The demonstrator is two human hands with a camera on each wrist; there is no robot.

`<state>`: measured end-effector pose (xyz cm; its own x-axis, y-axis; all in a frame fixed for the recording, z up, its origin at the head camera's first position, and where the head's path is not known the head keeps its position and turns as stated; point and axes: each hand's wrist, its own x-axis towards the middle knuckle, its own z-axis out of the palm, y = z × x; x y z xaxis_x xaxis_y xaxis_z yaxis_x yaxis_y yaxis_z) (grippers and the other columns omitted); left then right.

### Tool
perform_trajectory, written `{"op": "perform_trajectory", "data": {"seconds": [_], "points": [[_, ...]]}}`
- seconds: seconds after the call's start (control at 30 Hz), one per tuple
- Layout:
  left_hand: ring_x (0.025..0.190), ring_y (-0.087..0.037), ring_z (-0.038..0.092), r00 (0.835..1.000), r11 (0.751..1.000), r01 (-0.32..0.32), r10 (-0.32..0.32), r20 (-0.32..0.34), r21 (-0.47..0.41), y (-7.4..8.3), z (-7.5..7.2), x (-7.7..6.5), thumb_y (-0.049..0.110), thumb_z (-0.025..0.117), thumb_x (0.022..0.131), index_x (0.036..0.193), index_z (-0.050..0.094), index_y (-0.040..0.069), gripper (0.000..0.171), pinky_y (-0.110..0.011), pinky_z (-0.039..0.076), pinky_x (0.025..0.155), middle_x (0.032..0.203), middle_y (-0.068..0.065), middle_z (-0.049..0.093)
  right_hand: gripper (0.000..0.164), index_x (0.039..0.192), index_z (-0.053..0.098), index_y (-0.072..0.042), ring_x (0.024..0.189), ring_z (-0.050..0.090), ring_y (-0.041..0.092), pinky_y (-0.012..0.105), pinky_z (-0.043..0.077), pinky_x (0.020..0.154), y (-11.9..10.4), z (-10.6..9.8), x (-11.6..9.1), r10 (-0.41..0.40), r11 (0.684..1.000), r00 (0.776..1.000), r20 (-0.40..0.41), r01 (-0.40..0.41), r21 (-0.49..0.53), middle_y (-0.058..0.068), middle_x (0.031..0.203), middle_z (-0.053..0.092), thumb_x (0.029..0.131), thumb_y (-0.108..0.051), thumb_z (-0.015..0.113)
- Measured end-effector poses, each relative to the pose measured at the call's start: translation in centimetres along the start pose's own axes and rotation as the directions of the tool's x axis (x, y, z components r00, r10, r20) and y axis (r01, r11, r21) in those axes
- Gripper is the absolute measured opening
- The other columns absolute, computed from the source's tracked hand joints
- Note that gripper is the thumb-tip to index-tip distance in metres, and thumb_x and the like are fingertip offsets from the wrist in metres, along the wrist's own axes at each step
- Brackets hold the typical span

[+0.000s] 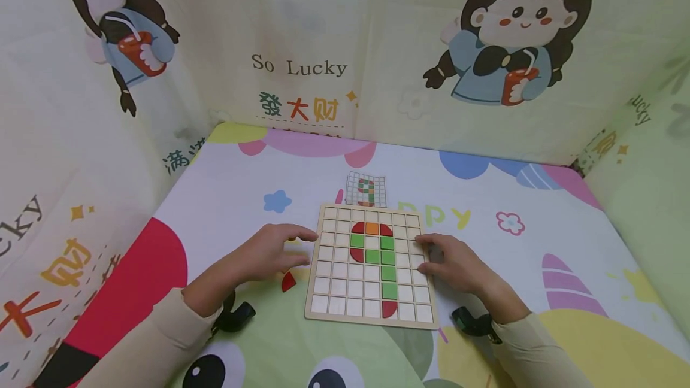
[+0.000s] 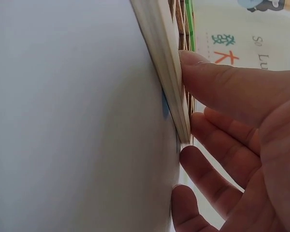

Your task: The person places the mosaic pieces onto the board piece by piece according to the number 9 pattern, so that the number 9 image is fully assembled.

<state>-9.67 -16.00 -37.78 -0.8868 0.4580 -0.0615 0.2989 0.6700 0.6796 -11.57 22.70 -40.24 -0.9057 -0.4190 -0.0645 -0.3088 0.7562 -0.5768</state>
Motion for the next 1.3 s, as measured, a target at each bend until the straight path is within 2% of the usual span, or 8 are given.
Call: {"op": "perform_trajectory", "data": {"seconds": [0.37,0.63,0.9,1.3], "points": [[0.119,-0.033,0.057,0.999,0.999,0.037,-0.037,0.009,0.01,-1.8,-0.7,-0.7,0.017,0.078,0.088,0.127,0.068,0.011,0.041,-0.048,0.051,0.095,0.122,-0.002,0.067,0.053,0.132,0.06,0.001,0.126,0.05,0.041,0.058,0.039,0.102,-0.1,0.0,0.0,0.001,1.0,1.0,-0.003,-0.001,-0.004,0.019,0.133,0.059,0.086,-0.016,0.079],[0.121,-0.032,0.055,0.999,1.0,0.018,-0.018,0.033,0.015,-2.9,-1.0,-1.2,0.02,0.079,0.087,0.125,0.068,0.012,0.041,-0.051,0.047,0.098,0.12,-0.001,0.066,0.053,0.132,0.06,0.001,0.126,0.05,0.042,0.058,0.039,0.102,-0.1,-0.1,0.0,0.0,1.0,1.0,0.0,0.0,-0.014,0.019,0.133,0.059,0.086,-0.016,0.079],[0.119,-0.031,0.058,0.999,1.0,0.026,-0.027,0.04,0.012,-3.7,-0.9,-1.1,0.023,0.081,0.085,0.123,0.07,0.012,0.041,-0.051,0.048,0.098,0.117,0.001,0.068,0.053,0.133,0.06,0.001,0.126,0.049,0.042,0.059,0.038,0.103,0.0,0.0,0.0,0.012,1.0,1.0,0.004,-0.012,-0.005,0.019,0.134,0.058,0.086,-0.015,0.078],[0.113,-0.028,0.057,0.992,0.994,0.086,-0.092,0.087,0.07,-3.8,-0.9,-0.9,0.014,0.079,0.085,0.119,0.07,0.01,0.035,-0.049,0.046,0.1,0.114,0.002,0.067,0.054,0.134,0.059,0.0,0.127,0.048,0.041,0.059,0.038,0.103,0.0,0.2,0.1,0.036,0.999,0.999,0.002,-0.036,-0.012,0.019,0.135,0.057,0.086,-0.015,0.078]]}}
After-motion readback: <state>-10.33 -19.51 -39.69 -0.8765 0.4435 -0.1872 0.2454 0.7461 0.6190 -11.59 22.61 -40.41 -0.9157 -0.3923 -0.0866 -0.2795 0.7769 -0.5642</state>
